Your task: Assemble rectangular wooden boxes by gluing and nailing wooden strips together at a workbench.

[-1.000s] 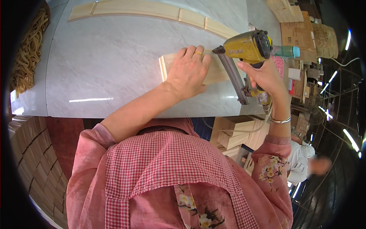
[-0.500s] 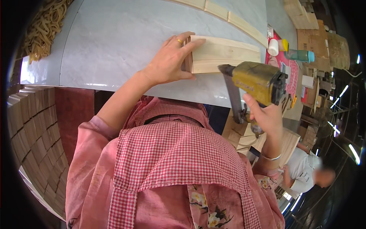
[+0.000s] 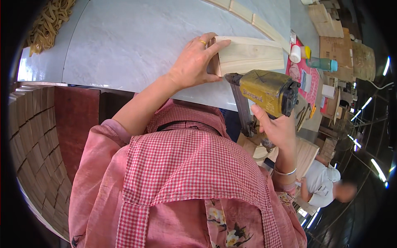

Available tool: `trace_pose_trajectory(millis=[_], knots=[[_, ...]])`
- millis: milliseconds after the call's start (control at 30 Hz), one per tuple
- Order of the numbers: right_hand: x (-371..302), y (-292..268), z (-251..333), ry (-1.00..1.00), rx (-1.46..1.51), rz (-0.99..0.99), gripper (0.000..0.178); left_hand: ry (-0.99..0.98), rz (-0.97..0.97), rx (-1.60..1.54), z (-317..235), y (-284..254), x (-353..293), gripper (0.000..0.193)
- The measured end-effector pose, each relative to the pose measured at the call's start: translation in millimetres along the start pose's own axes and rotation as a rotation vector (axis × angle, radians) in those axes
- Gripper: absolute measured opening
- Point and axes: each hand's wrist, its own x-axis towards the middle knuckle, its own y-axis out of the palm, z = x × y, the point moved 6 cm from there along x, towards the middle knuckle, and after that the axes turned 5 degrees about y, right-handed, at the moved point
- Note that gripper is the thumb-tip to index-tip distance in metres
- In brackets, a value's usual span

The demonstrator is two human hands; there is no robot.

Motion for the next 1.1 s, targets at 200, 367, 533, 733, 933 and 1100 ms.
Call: trace_pose_trajectory(millis=[200, 367, 533, 733, 933, 1100], knots=[[2.5, 1.9, 3.8, -0.011, -0.030, -0.015, 0.027, 0.004, -0.031, -0.010, 1.5, 1.4, -2.8, 0.094], [6.5, 0.7, 11.7, -0.065, -0.101, 0.005, 0.026, -0.001, -0.027, 0.004, 1.9, 1.9, -3.4, 0.094], [-0.6, -0.8, 5.6, 0.006, -0.076, -0.034, 0.027, 0.000, 0.005, -0.032, -1.2, 0.9, -0.6, 0.098], [-2.7, -54.9, -69.2, 0.114, 0.011, -0.404, 0.029, -0.094, 0.032, -0.025, 6.4, -2.0, -11.5, 0.108], [6.4, -103.9, -259.2, 0.343, -0.318, -0.775, 0.032, 0.012, 0.089, -0.016, -6.5, 2.6, -3.5, 0.108], [33.7, -123.7, -329.1, 0.467, -0.488, -0.753, 0.036, 0.061, 0.162, 0.270, -36.9, -5.0, 19.9, 0.109]])
